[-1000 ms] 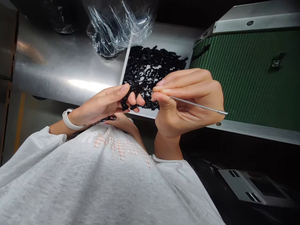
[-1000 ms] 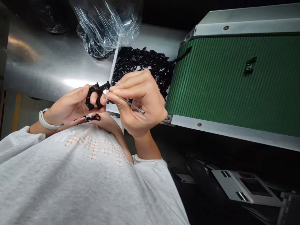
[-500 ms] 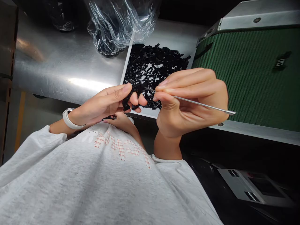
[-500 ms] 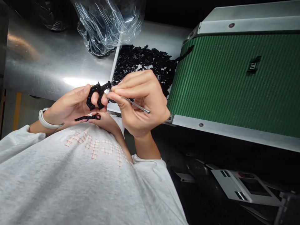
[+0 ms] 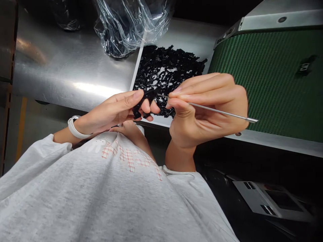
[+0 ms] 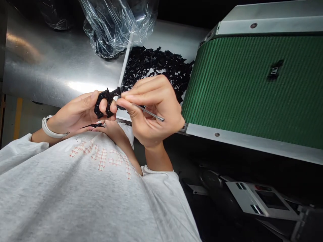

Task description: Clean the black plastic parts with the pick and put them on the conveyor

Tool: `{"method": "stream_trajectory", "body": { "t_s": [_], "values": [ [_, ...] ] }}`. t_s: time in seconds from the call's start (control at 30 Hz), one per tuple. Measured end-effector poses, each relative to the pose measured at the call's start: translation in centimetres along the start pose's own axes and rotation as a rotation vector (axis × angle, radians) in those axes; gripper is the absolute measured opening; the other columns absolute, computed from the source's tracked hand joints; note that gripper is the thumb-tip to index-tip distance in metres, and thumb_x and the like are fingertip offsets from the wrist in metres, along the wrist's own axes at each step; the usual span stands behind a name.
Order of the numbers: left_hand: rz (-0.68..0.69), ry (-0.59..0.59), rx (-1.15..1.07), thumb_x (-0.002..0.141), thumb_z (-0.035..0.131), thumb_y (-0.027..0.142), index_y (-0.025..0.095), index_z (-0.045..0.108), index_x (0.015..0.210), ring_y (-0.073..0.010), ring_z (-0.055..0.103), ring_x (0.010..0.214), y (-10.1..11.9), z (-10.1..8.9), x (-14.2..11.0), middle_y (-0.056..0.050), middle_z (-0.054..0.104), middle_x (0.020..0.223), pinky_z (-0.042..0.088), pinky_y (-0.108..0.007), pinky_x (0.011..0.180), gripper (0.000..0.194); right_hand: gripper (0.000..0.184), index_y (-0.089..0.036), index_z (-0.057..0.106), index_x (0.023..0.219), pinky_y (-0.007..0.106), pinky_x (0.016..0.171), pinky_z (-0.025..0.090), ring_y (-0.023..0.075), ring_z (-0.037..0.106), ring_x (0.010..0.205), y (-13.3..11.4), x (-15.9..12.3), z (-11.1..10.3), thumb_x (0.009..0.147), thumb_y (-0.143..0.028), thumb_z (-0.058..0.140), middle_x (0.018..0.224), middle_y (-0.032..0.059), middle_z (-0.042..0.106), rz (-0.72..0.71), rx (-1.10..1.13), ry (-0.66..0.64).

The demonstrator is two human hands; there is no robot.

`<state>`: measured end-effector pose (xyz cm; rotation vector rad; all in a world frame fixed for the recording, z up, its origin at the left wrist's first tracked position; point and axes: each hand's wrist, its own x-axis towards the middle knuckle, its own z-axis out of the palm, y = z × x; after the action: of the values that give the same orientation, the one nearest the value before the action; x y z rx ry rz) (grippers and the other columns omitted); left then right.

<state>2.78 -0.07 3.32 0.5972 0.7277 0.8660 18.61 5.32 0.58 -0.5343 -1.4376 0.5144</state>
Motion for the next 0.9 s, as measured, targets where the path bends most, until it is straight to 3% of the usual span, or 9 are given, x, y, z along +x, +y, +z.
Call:
{"method": "stream_trajectory", "body": {
  "t_s": [0.2,0.5,0.6,0.77,0.9],
  "values": [
    [-0.007,0.011,-0.026,0.095,0.061,0.053,0.020,0.071,0.080,-0.0197,0.072,0.107,-0.2,-0.1,0.1,-0.001,0.074,0.107,0.059,-0.031,0.086,0.038,0.027,-0.029,0.061,0.083,0.042,0.061,0.063,0.0179,0.065,0.065,1.4,-1.5,-0.7,0.091,-0.053,0.070,0.071,-0.0026,0.060,0.123,-0.030,-0.081],
    [-0.021,0.043,-0.053,0.096,0.060,0.054,0.020,0.072,0.079,-0.0190,0.074,0.104,-0.3,-0.3,0.2,-0.001,0.075,0.106,0.059,-0.031,0.088,0.040,0.029,-0.029,0.061,0.086,0.050,0.077,0.064,0.0220,0.065,0.075,2.8,-3.2,-1.5,0.093,-0.056,0.065,0.077,0.0007,0.060,0.255,0.016,-0.171],
    [-0.022,0.039,-0.069,0.097,0.059,0.053,0.019,0.072,0.079,-0.0191,0.074,0.106,-0.3,-0.3,0.2,-0.001,0.074,0.105,0.059,-0.030,0.088,0.040,0.026,-0.029,0.062,0.087,0.048,0.075,0.064,0.0210,0.065,0.073,2.6,-2.8,-1.3,0.094,-0.053,0.066,0.077,-0.0001,0.060,0.210,0.001,-0.159],
    [0.002,0.036,-0.050,0.095,0.062,0.053,0.020,0.072,0.080,-0.0175,0.073,0.100,-0.3,-0.3,0.3,-0.001,0.074,0.104,0.059,-0.029,0.081,0.037,0.008,-0.031,0.069,0.091,0.036,0.063,0.059,0.0152,0.065,0.066,1.4,-1.2,-0.5,0.093,-0.038,0.072,0.076,-0.0035,0.063,0.029,0.012,-0.076],
    [0.037,0.047,-0.042,0.093,0.066,0.049,0.020,0.071,0.081,-0.0141,0.072,0.089,-0.5,-0.3,0.4,0.000,0.073,0.100,0.059,-0.028,0.082,0.032,0.012,-0.032,0.069,0.088,0.038,0.061,0.059,0.0169,0.069,0.067,0.6,-0.6,-0.6,0.095,-0.042,0.068,0.075,-0.0038,0.066,0.053,-0.093,-0.092]
  ]
}}
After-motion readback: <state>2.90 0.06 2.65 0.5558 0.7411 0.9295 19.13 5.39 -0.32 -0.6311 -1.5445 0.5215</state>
